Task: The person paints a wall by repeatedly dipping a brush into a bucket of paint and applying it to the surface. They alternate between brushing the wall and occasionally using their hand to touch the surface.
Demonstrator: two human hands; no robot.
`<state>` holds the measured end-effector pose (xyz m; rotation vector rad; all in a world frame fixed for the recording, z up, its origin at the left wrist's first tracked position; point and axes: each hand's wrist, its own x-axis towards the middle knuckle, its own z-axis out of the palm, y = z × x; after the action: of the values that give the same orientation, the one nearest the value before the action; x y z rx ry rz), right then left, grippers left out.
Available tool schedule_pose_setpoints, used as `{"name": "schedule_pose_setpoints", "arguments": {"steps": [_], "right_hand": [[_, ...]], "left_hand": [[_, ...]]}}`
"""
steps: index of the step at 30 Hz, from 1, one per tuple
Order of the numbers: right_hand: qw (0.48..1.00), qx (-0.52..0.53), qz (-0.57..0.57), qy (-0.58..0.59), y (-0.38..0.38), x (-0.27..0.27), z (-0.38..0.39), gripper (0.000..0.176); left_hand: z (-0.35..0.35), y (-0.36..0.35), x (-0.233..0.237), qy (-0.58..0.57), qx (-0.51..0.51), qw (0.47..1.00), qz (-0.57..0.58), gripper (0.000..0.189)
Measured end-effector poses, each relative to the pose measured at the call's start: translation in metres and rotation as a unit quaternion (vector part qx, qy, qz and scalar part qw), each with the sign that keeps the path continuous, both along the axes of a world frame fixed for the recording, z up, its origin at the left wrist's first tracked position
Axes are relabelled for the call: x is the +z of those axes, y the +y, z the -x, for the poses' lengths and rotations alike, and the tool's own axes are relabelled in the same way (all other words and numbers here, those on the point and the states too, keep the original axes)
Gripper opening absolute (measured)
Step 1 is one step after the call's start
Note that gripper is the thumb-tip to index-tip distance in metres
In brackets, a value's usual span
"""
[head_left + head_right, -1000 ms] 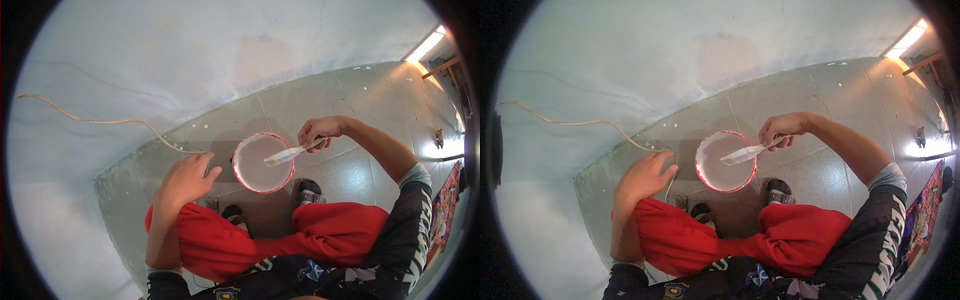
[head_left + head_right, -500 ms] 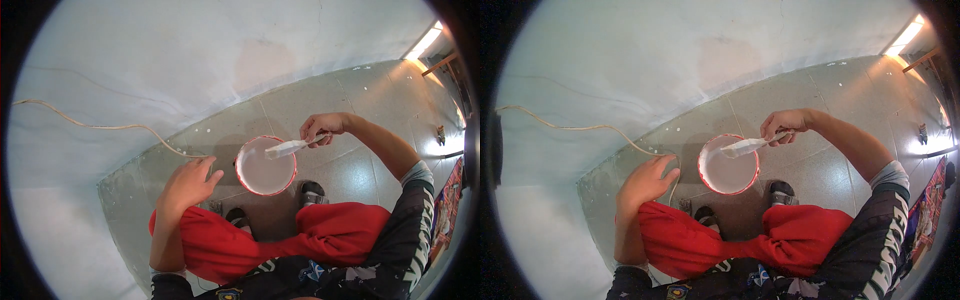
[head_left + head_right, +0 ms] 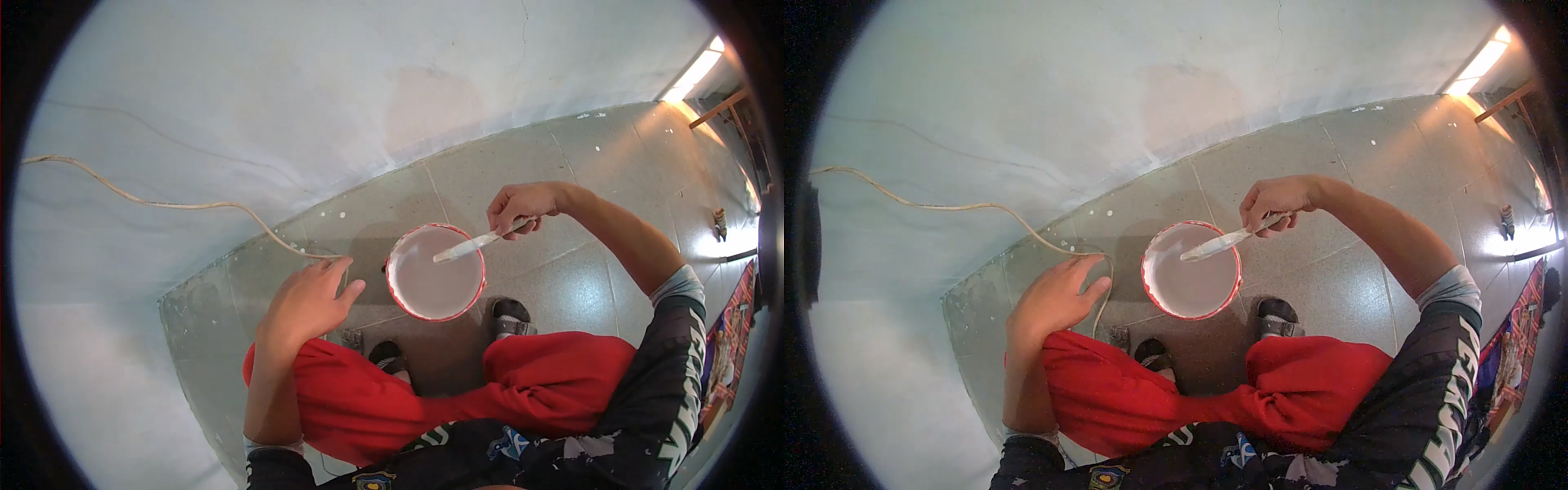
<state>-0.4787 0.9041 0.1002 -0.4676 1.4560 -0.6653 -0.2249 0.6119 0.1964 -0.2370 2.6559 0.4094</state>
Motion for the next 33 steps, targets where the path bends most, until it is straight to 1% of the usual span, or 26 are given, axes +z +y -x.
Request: {"name": "schedule_pose_setpoints", "arguments": {"steps": [2,3,5,6,8,12,14,18,20,21,23,24,26,27,29,30,32,33], "right_hand": [[0.997,0.0,0.016,-0.078,0.0,-0.005,0.004,0.011],[0.997,-0.001,0.018,-0.078,0.0,-0.005,0.003,0.011],[1.0,0.004,-0.001,-0.02,-0.001,-0.003,0.001,0.011],[1.0,0.004,-0.001,-0.019,0.0,-0.003,0.002,0.011],[0.998,0.0,0.015,-0.057,0.001,-0.004,0.005,0.012],[0.999,-0.008,0.01,-0.03,0.002,-0.002,0.005,0.012],[0.999,0.01,0.02,-0.044,0.002,-0.001,0.006,0.012],[0.999,0.0,0.016,-0.05,-0.001,0.004,0.002,0.011],[0.999,0.034,0.015,0.002,-0.002,0.007,0.003,0.012],[0.999,0.034,0.016,0.003,-0.002,0.007,0.005,0.012],[0.996,0.0,0.033,-0.077,0.0,0.005,0.007,0.011],[0.997,0.001,0.033,-0.077,-0.001,0.005,0.006,0.011],[0.999,0.034,-0.005,0.027,-0.003,0.007,0.005,0.012],[0.999,0.033,-0.005,0.026,-0.002,0.006,0.006,0.012],[0.997,0.006,0.02,-0.074,-0.001,0.004,0.008,0.01],[0.997,0.006,0.02,-0.075,-0.002,0.004,0.006,0.01],[0.999,0.032,-0.011,0.035,-0.005,0.008,0.002,0.01],[0.999,0.032,-0.011,0.036,-0.004,0.007,0.004,0.01]], "left_hand": [[0.003,0.003,0.003,-0.018,0.008,1.0,-0.002,0.049],[0.003,0.004,0.005,-0.035,0.017,0.999,-0.003,0.049],[0.003,0.003,0.006,-0.036,0.018,0.999,-0.005,0.049],[0.004,0.003,0.006,-0.036,0.018,0.999,-0.008,0.049],[0.002,0.002,0.002,-0.032,0.013,0.999,-0.004,0.049],[0.003,0.002,0.003,-0.034,0.014,0.999,-0.004,0.049],[0.004,0.004,0.004,-0.039,0.015,0.999,0.0,0.049],[0.004,0.004,0.006,-0.036,0.013,0.999,-0.001,0.049],[0.004,0.006,0.008,-0.04,0.019,0.999,-0.001,0.049],[0.005,0.006,0.009,-0.046,0.025,0.999,0.002,0.049],[0.001,0.002,0.004,-0.035,0.016,0.999,0.003,0.05],[0.0,0.002,0.002,-0.024,0.007,1.0,0.002,0.05],[0.001,0.003,0.003,-0.028,0.012,1.0,-0.001,0.05],[0.002,0.002,0.004,-0.033,0.017,0.999,-0.003,0.05],[0.001,0.002,0.004,-0.029,0.013,0.999,-0.001,0.05],[0.001,0.003,0.004,-0.025,0.008,1.0,0.0,0.05],[0.001,0.003,0.005,-0.03,0.011,0.999,-0.001,0.05],[0.002,0.004,0.005,-0.035,0.014,0.999,-0.001,0.05]]}}
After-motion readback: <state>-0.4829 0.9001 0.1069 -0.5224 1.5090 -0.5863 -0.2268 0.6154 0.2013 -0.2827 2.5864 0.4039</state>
